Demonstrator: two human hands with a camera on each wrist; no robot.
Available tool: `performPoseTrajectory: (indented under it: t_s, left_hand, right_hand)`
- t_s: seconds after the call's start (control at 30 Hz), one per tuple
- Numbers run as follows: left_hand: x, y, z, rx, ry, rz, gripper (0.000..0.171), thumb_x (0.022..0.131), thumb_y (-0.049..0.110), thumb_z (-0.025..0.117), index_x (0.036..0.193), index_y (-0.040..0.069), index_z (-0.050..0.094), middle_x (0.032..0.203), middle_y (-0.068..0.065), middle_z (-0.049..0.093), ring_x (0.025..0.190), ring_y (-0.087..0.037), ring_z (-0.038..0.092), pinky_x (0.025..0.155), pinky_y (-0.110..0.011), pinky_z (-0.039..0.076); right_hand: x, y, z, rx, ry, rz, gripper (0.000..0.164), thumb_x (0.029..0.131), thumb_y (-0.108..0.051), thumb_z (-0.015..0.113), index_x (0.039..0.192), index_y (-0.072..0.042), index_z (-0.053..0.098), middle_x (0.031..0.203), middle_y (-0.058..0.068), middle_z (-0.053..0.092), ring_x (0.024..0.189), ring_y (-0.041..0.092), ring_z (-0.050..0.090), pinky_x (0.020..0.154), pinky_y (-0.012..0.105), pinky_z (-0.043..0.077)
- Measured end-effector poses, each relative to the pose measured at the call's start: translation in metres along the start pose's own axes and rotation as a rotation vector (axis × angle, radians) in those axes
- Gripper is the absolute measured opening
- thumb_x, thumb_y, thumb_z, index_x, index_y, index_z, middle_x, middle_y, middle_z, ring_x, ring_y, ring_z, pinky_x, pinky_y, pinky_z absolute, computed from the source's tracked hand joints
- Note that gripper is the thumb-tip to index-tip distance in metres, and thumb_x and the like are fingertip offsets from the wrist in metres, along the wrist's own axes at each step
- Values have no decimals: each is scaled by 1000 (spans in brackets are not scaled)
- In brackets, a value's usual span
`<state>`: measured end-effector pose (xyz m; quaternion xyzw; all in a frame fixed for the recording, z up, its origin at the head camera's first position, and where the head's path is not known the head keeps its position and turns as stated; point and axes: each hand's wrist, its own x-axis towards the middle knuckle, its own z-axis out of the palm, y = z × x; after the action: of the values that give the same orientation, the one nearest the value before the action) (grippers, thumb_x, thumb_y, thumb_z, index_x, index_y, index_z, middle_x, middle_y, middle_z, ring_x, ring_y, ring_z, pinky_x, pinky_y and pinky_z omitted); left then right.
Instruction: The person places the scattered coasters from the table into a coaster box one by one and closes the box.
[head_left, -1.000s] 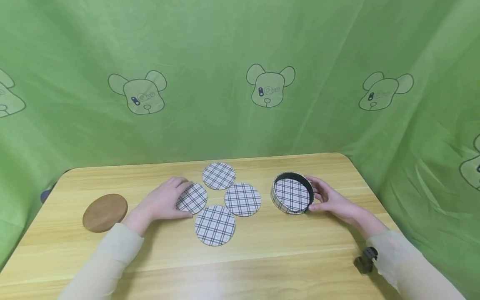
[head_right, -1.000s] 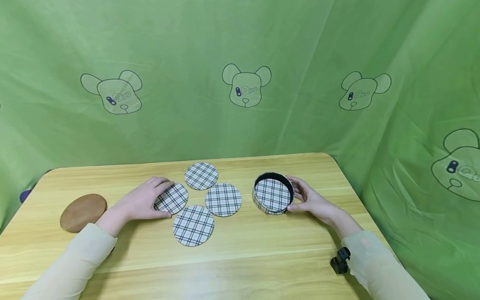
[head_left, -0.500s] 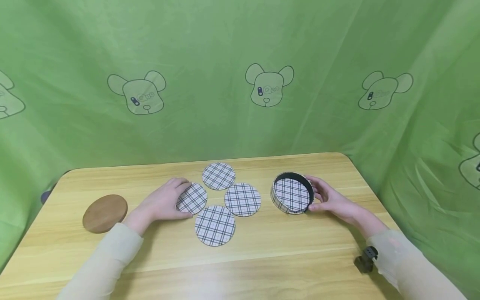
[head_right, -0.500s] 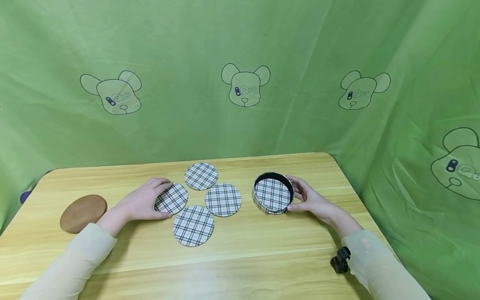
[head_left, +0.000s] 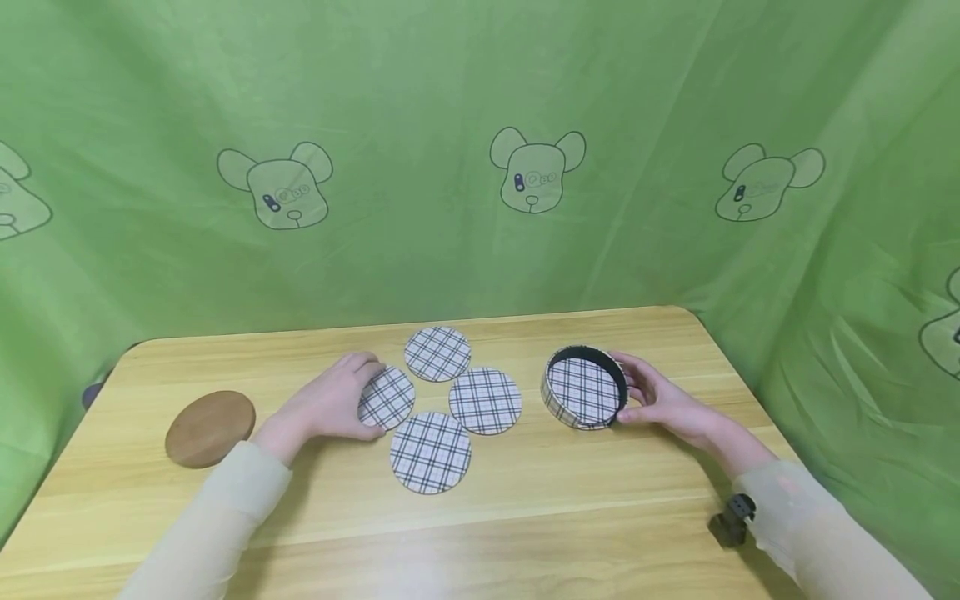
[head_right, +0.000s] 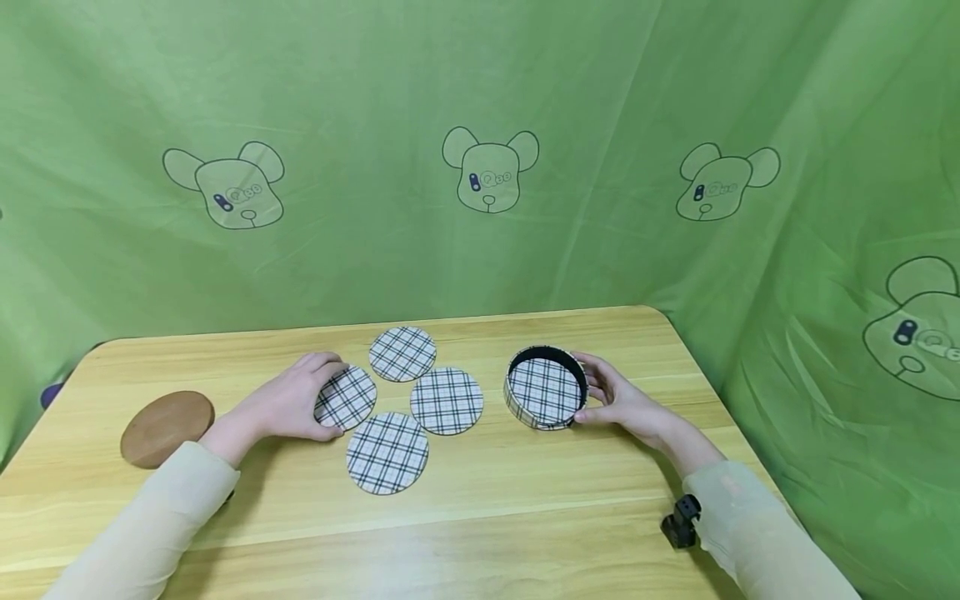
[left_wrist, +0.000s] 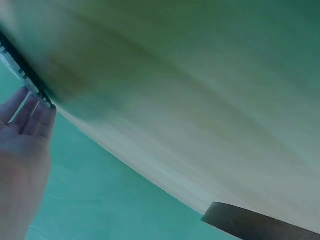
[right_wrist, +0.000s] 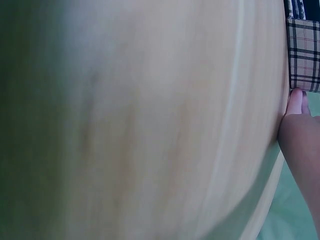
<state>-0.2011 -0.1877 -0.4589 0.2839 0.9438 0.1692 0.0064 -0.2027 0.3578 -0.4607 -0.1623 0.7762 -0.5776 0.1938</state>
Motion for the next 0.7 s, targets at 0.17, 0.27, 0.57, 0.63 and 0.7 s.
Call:
performPoseTrajectory:
  t_s: [0.17, 0.27, 0.57, 0.63, 0.7]
  left_hand:
    - [2, 1, -1, 34, 30, 31, 105, 66, 46, 89, 148, -7, 51, 150, -25, 53, 139, -41, 52, 122, -59, 46]
    - [4, 3, -2, 37, 48, 42, 106, 66, 48, 89, 149, -6, 51, 149, -24, 53, 138, -40, 52, 121, -59, 47]
    - [13, 12, -3, 49, 54, 57, 112, 65, 55, 88, 153, -3, 49, 153, -24, 50, 142, -41, 50, 123, -59, 44]
    - [15, 15, -4, 48, 52, 63, 114, 65, 57, 87, 153, -4, 48, 153, -23, 50, 142, -40, 50, 123, -58, 44]
    - [18, 18, -3, 44, 53, 67, 115, 65, 58, 87, 153, -4, 47, 154, -23, 50, 143, -40, 49, 124, -58, 44]
  right_hand:
    - [0, -1, 0, -3, 1, 8, 103, 88, 5, 76, 168, -1, 12, 168, 35, 14, 131, -6, 48, 106, 7, 44]
    - [0, -1, 0, -5, -1, 10, 103, 88, 5, 76, 168, -1, 12, 169, 35, 13, 130, -6, 48, 106, 7, 44]
    - [1, 2, -2, -6, -1, 1, 102, 89, 6, 76, 168, -1, 12, 169, 35, 13, 130, -7, 49, 106, 7, 44]
    - [1, 2, -2, -4, 0, 0, 102, 89, 6, 76, 168, -1, 13, 169, 36, 14, 130, -7, 48, 106, 6, 44]
    - [0, 2, -2, -3, 0, 2, 102, 88, 6, 76, 168, -1, 13, 168, 36, 14, 130, -7, 48, 106, 6, 44]
